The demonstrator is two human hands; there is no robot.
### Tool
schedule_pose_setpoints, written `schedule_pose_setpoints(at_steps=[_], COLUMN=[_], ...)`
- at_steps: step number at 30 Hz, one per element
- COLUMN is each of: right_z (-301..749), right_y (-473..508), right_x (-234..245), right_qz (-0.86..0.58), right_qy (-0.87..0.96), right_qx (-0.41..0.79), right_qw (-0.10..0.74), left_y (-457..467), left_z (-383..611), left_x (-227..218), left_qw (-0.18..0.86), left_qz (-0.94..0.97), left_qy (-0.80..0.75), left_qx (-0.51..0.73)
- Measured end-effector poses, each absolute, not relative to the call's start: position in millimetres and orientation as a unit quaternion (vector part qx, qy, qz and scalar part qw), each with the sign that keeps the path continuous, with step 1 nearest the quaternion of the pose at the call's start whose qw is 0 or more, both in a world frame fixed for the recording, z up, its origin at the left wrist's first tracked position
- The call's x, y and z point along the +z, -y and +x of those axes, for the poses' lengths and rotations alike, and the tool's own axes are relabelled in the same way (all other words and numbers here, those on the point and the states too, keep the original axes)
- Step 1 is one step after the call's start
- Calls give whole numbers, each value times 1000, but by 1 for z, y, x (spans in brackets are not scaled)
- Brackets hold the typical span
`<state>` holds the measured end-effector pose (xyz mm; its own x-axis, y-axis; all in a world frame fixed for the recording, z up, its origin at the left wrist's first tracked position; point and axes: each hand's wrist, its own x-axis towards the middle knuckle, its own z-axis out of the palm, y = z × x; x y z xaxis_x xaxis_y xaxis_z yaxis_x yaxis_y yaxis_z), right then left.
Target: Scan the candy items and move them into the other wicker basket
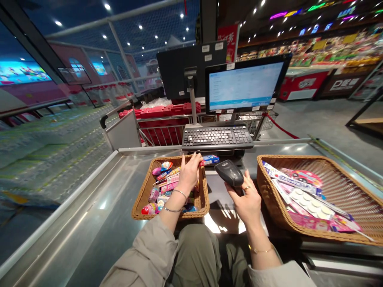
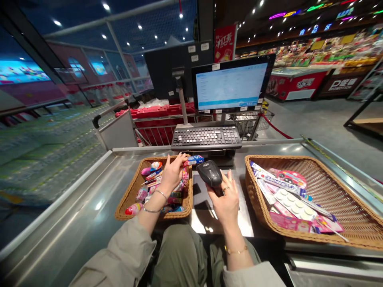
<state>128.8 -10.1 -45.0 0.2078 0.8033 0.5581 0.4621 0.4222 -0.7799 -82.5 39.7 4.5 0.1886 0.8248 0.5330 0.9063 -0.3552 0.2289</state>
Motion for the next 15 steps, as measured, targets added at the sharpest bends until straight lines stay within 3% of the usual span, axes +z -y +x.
schedule_pose_setpoints(at_steps=[15], right_z=[130], right_y=[9], right_x=[-48], right_qz=[-516], right_qy=[622], right_qx=[93], right_qw=[581], left_y=[-52], left_z=[-67], left_x=[-5], left_qw=[192], left_qz=[-758], left_qy=[526], left_qx=[-334])
